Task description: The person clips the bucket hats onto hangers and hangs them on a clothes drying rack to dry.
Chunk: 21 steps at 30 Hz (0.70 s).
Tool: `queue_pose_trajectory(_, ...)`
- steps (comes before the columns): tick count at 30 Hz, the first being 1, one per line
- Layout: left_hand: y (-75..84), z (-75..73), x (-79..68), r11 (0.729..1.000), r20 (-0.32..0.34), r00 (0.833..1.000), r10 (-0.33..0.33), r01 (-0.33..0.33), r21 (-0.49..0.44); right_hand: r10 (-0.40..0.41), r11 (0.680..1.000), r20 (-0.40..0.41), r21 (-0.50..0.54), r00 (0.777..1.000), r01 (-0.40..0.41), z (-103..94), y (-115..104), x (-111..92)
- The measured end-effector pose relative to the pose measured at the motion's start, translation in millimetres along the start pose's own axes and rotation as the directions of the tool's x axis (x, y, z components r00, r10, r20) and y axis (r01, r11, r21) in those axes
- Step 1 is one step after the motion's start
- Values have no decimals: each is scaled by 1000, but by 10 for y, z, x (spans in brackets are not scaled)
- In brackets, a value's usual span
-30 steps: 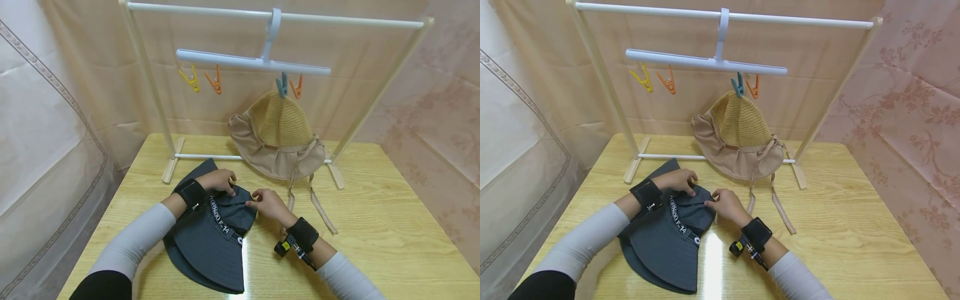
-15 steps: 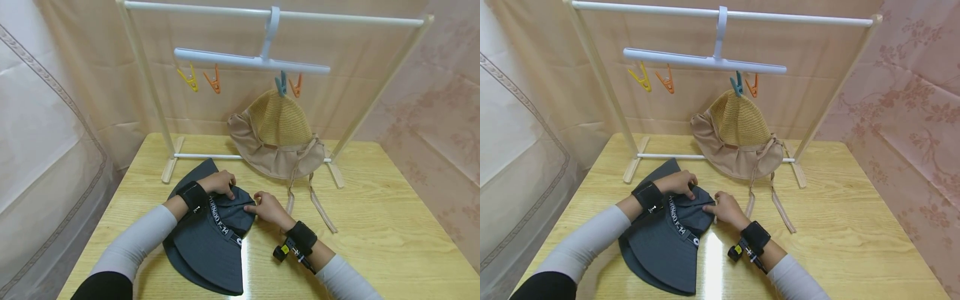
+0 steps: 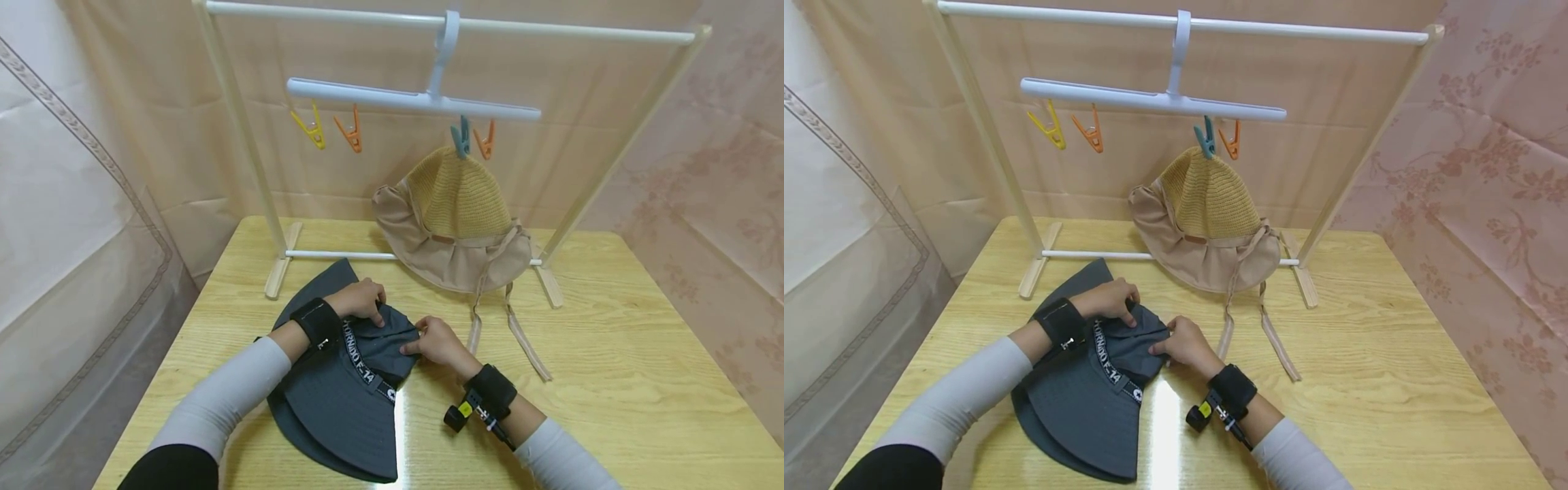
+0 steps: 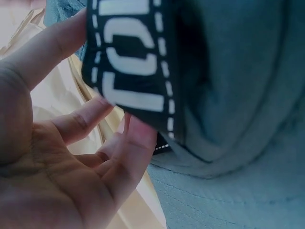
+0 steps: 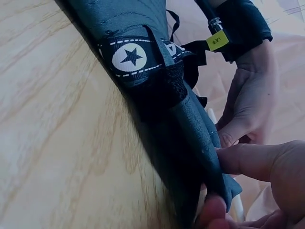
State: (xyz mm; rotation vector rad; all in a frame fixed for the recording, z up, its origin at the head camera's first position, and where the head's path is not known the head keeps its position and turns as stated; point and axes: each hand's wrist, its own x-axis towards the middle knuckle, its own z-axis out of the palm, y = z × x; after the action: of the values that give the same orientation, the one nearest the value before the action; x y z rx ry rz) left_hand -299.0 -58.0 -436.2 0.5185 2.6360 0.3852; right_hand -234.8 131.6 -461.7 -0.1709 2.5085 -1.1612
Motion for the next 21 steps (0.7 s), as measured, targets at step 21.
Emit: queue_pose_trajectory(21, -85, 18, 94, 997, -16, 999, 49, -50, -52, -73, 994, -9, -86, 997, 72, -96, 10, 76)
